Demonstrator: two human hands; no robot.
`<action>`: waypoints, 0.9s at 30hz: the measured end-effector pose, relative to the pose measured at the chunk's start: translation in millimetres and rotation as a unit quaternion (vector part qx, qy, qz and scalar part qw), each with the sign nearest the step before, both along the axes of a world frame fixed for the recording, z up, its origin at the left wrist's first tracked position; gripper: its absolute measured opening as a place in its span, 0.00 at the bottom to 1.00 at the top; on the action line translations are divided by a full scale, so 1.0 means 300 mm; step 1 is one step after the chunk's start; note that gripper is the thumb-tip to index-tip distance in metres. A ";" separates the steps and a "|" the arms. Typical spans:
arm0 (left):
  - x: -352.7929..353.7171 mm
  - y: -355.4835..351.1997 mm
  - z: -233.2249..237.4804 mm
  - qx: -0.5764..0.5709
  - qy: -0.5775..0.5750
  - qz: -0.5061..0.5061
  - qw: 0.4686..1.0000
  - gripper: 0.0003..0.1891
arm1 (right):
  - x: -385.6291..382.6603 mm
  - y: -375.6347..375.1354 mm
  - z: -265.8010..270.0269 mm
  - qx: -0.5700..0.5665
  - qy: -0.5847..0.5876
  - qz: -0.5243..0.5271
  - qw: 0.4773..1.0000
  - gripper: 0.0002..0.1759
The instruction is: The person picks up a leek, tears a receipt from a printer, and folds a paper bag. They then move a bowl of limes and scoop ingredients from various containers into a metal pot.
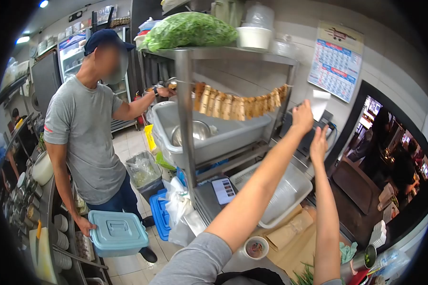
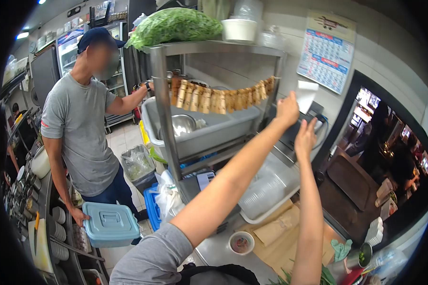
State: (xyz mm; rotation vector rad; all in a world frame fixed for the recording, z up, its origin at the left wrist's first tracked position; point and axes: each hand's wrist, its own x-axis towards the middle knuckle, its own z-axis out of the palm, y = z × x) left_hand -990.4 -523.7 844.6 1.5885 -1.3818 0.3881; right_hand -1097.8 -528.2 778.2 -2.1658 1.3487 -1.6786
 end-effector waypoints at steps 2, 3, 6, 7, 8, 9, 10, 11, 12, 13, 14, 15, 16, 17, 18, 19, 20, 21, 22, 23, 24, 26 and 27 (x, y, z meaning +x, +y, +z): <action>0.003 0.015 0.010 0.011 -0.008 -0.009 1.000 0.19 | -0.005 0.036 0.017 0.016 -0.014 0.035 0.999 0.35; 0.002 -0.005 0.000 -0.003 -0.031 0.005 1.000 0.19 | -0.009 0.021 0.010 0.017 -0.014 0.050 0.999 0.35; 0.004 -0.040 -0.021 -0.055 -0.022 0.001 0.998 0.19 | -0.008 0.045 0.020 0.005 -0.020 0.051 0.998 0.32; 0.006 -0.018 -0.013 -0.059 -0.020 -0.012 0.998 0.19 | -0.018 0.020 0.008 0.029 -0.014 0.046 0.998 0.32; 0.007 -0.012 -0.016 -0.074 -0.014 -0.015 0.997 0.18 | -0.019 0.026 0.007 0.023 -0.014 0.050 0.998 0.32; 0.008 -0.008 -0.016 -0.089 -0.008 -0.017 0.996 0.18 | -0.023 0.031 0.008 0.018 -0.013 0.054 0.998 0.33; 0.008 -0.009 -0.022 -0.109 0.003 -0.021 0.994 0.18 | -0.027 0.027 0.007 0.032 -0.023 0.057 0.998 0.33; 0.008 -0.009 -0.026 -0.127 0.015 -0.024 0.991 0.18 | -0.019 0.040 0.013 0.047 -0.031 0.060 0.997 0.34; 0.006 -0.013 -0.027 -0.122 0.025 -0.031 0.992 0.17 | -0.016 0.056 0.015 0.046 -0.036 0.058 0.997 0.33; 0.005 -0.010 -0.027 -0.130 0.029 -0.029 0.991 0.17 | -0.010 0.072 0.022 0.054 -0.035 0.053 0.996 0.33; 0.008 -0.004 -0.024 -0.135 0.034 -0.039 0.990 0.17 | -0.017 0.057 0.007 0.035 -0.035 0.057 0.997 0.33; 0.010 0.001 -0.022 -0.139 0.038 -0.049 0.988 0.17 | -0.023 0.037 -0.003 0.016 -0.034 0.060 0.997 0.33; 0.012 0.003 -0.021 -0.135 0.039 -0.054 0.989 0.17 | -0.010 0.085 0.027 0.063 -0.044 0.071 0.994 0.32; 0.016 0.005 -0.019 -0.128 0.044 -0.062 0.989 0.17 | -0.019 0.079 0.022 0.064 -0.038 0.064 0.995 0.32; 0.016 0.006 -0.018 -0.121 0.049 -0.070 0.989 0.16 | -0.016 0.076 0.021 0.064 -0.037 0.060 0.995 0.32; 0.013 0.008 -0.018 -0.114 0.054 -0.078 0.989 0.16 | -0.016 0.074 0.021 0.065 -0.032 0.054 0.996 0.31; 0.012 0.009 -0.020 -0.125 0.058 -0.074 0.988 0.16 | -0.015 0.072 0.019 0.066 -0.031 0.052 0.996 0.31; 0.013 0.009 -0.020 -0.123 0.058 -0.078 0.988 0.16 | -0.016 0.067 0.022 0.068 -0.028 0.047 0.996 0.31; 0.013 0.009 -0.018 -0.122 0.059 -0.081 0.987 0.16 | -0.014 0.062 0.021 0.069 -0.026 0.046 0.996 0.31; 0.014 0.005 -0.017 -0.121 0.060 -0.083 0.987 0.16 | -0.011 0.061 0.024 0.071 -0.023 0.043 0.996 0.30; 0.013 0.003 -0.018 -0.125 0.061 -0.083 0.987 0.17 | -0.009 0.058 0.027 0.073 -0.021 0.041 0.996 0.30; 0.019 0.014 -0.010 -0.120 0.055 -0.088 0.987 0.17 | -0.008 0.055 0.030 0.075 -0.017 0.036 0.996 0.30; 0.022 0.019 -0.011 -0.116 0.051 -0.092 0.988 0.17 | -0.010 0.055 0.028 0.077 -0.014 0.032 0.996 0.30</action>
